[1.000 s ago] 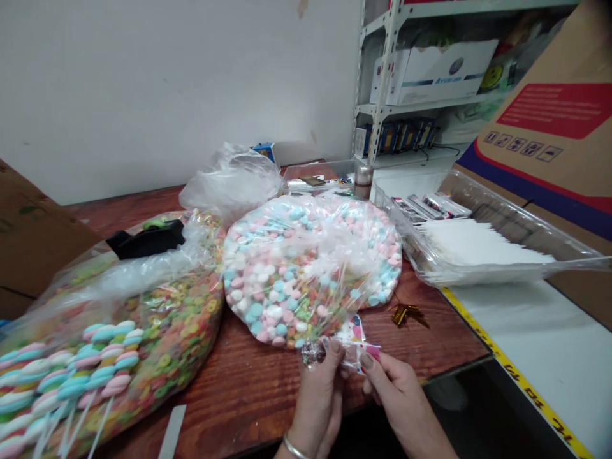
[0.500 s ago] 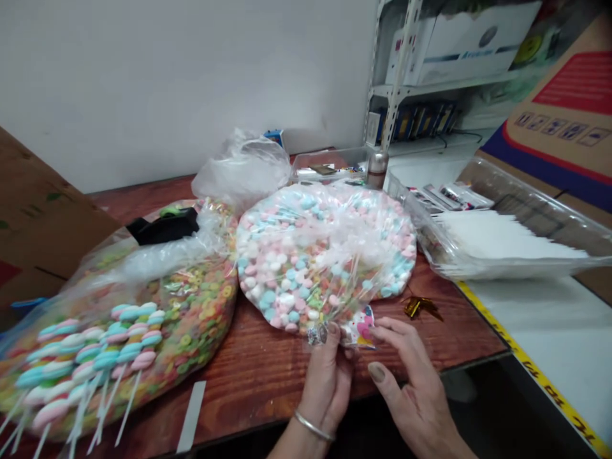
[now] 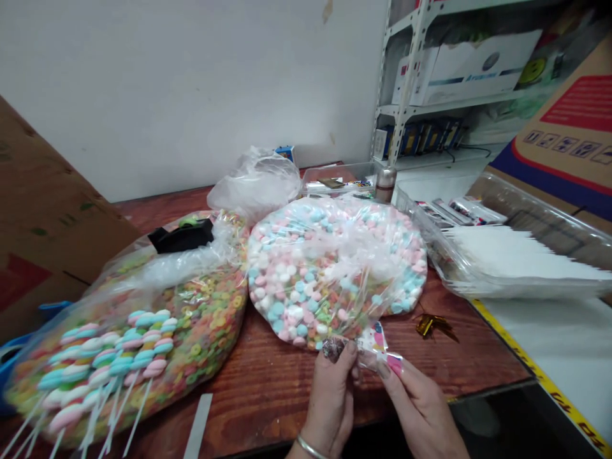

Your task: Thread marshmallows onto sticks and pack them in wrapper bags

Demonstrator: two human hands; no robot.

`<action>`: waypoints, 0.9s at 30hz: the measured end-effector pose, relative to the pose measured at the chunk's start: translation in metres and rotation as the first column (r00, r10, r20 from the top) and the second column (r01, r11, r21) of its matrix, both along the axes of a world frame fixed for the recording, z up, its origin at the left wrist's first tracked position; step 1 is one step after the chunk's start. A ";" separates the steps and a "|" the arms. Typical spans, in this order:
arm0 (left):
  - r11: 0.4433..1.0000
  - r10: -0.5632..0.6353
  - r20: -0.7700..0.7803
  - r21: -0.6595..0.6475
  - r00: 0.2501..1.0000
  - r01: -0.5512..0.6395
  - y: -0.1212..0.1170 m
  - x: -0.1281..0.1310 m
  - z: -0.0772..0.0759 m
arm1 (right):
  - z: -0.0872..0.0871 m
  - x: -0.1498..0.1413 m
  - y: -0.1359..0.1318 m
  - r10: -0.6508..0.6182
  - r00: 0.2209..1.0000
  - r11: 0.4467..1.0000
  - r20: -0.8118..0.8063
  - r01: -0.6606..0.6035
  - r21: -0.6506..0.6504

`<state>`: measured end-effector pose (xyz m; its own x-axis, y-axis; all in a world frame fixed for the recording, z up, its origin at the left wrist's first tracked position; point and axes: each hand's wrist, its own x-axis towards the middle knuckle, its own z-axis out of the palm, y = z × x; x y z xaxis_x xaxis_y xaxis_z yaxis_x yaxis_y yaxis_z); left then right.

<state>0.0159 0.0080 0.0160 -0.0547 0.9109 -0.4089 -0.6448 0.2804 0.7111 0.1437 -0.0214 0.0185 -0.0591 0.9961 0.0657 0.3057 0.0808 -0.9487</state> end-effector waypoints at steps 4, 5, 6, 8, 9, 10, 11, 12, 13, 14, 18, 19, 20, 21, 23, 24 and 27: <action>0.999 0.011 0.090 -0.042 0.996 -0.007 0.000 0.001 0.001 | 0.000 -0.002 0.001 0.014 1.000 0.999 0.021 -0.015 0.037; 0.999 -0.008 0.110 -0.051 0.994 0.014 -0.001 0.002 0.001 | 0.000 -0.003 0.001 0.014 0.999 0.998 0.048 -0.017 0.056; 0.998 -0.033 0.125 -0.053 0.992 0.040 -0.001 0.002 0.002 | 0.000 -0.003 0.002 0.011 0.996 0.997 0.083 -0.018 0.081; 0.997 -0.058 0.150 -0.043 0.987 0.065 -0.002 0.003 0.001 | 0.000 -0.003 0.003 0.001 0.988 0.990 0.156 -0.022 0.136; 0.997 -0.055 0.170 -0.044 0.984 0.064 -0.003 0.003 0.000 | 0.000 -0.003 0.003 0.000 0.982 0.985 0.191 -0.033 0.170; 0.997 -0.050 0.199 -0.052 0.979 0.062 -0.003 0.002 -0.002 | 0.000 -0.003 0.004 0.000 0.975 0.976 0.224 -0.048 0.210; 0.996 -0.043 0.234 -0.067 0.971 0.060 -0.003 0.001 -0.003 | 0.000 -0.003 0.005 -0.002 0.967 0.966 0.254 -0.064 0.250; 0.994 -0.032 0.273 -0.091 0.962 0.059 -0.002 0.000 -0.005 | 0.000 -0.003 0.005 -0.008 0.959 0.954 0.283 -0.077 0.289; 0.991 -0.023 0.313 -0.121 0.950 0.064 -0.002 -0.001 -0.006 | 0.000 -0.003 0.005 -0.022 0.951 0.941 0.309 -0.085 0.328; 0.986 -0.016 0.347 -0.149 0.938 0.072 -0.001 -0.002 -0.007 | 0.000 -0.003 0.005 -0.042 0.943 0.927 0.329 -0.086 0.365; 0.969 0.005 0.425 -0.226 0.905 0.100 0.000 -0.005 -0.009 | 0.002 -0.006 0.004 -0.049 0.927 0.895 0.371 -0.124 0.428; 0.968 0.000 0.437 -0.227 0.900 0.110 -0.001 -0.005 -0.010 | 0.003 -0.007 0.004 -0.036 0.925 0.890 0.378 -0.143 0.433; 0.968 0.000 0.448 -0.223 0.894 0.112 -0.001 -0.004 -0.010 | 0.004 -0.007 0.004 -0.022 0.921 0.884 0.388 -0.164 0.438; 0.970 -0.001 0.458 -0.217 0.889 0.113 -0.002 -0.004 -0.011 | 0.006 -0.008 0.005 -0.014 0.917 0.877 0.399 -0.181 0.445; 0.974 -0.002 0.465 -0.198 0.885 0.107 -0.004 -0.005 -0.011 | 0.008 -0.008 0.006 -0.012 0.904 0.865 0.428 -0.206 0.458; 0.977 -0.004 0.466 -0.186 0.885 0.102 -0.004 -0.006 -0.011 | 0.010 -0.008 0.007 -0.010 0.896 0.855 0.444 -0.223 0.468; 0.975 -0.002 0.502 -0.190 0.865 0.113 -0.005 -0.010 -0.010 | 0.016 -0.010 0.009 -0.024 0.878 0.815 0.478 -0.260 0.518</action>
